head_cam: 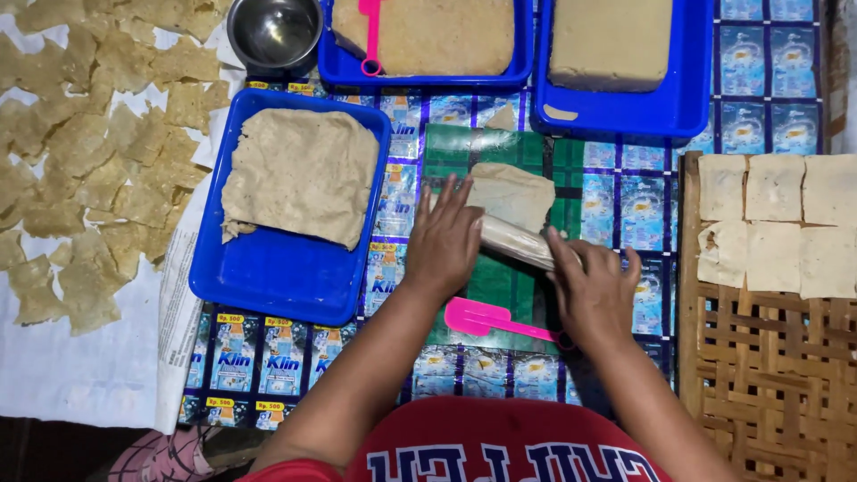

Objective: Flattening and shaping dough using a rolling pin and a scraper tool on a prepared surface.

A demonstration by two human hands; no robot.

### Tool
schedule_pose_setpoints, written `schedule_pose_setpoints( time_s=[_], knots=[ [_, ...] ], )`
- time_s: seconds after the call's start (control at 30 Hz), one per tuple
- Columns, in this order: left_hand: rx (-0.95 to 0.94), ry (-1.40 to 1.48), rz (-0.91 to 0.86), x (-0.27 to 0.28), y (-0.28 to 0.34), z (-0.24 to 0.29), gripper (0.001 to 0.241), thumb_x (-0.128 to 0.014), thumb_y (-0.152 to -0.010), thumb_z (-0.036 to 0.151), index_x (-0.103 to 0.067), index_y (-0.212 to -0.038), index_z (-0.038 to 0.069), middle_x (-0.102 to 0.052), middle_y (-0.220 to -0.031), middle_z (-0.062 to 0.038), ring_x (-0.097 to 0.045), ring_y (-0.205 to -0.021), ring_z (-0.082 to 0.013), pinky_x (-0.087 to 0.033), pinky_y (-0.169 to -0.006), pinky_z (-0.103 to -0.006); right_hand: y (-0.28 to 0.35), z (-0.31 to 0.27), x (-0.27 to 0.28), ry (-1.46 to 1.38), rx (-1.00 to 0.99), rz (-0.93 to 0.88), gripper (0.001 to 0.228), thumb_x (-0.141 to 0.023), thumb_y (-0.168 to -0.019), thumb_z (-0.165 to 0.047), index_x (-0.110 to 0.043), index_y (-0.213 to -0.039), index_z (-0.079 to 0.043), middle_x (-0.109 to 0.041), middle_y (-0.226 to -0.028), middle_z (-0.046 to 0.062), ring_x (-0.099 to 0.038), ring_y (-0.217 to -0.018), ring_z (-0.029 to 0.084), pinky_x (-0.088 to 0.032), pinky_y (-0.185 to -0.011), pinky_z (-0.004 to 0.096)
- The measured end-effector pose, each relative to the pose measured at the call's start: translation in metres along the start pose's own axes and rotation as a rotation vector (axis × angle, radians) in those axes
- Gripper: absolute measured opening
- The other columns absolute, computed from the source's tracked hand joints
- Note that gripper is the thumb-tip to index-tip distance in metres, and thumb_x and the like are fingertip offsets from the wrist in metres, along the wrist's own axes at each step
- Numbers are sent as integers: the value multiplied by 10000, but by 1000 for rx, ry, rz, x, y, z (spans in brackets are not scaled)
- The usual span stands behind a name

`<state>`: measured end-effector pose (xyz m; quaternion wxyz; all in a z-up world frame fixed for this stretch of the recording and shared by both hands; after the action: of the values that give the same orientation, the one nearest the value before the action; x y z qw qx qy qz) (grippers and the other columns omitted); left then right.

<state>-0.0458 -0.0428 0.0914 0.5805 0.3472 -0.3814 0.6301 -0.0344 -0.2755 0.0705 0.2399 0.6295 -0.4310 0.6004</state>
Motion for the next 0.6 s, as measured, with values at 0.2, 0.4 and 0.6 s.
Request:
schedule_pose_setpoints(
  time_s=[0.2,0.4,0.6],
  knots=[
    [-106,-145,149,-33,-23,-3,385,-466,-1009,318,-589,-1317,122,-480,-1553,-125,-351,-1515,-307,-228,-1238,-547,28,-15,-2,-6,-101,-60,693,-628,-952,-317,-434,-1610,-224,-600,-1391,138,-563,-1282,387,-175,-1109,772],
    [-98,-97,43,-33,10,-6,553,-384,-1072,463,-455,-1519,144,-266,-1679,-163,-168,-1574,-367,-113,-1244,-596,59,-8,-23,19,-74,61,623,-644,-913,-275,-529,-1524,-307,-607,-1207,56,-598,-1191,303,-394,-1001,515],
    [-294,-125,57,-43,-22,44,598,-472,-1061,389,-375,-1585,119,-216,-1698,-126,-180,-1589,-290,-125,-1288,-528,73,-13,14,-120,-370,-78,665,-617,-951,-204,-423,-1586,-166,-625,-1242,154,-586,-1080,352,-423,-902,512]
  ],
)
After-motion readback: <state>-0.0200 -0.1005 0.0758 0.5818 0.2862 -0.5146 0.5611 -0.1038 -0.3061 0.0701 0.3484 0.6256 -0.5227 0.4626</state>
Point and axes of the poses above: each hand's wrist, its own y-axis away from the middle knuckle, its own x-axis out of the back of the hand, z = x × y, the point moved 5 cm from there along -y, towards the middle knuckle
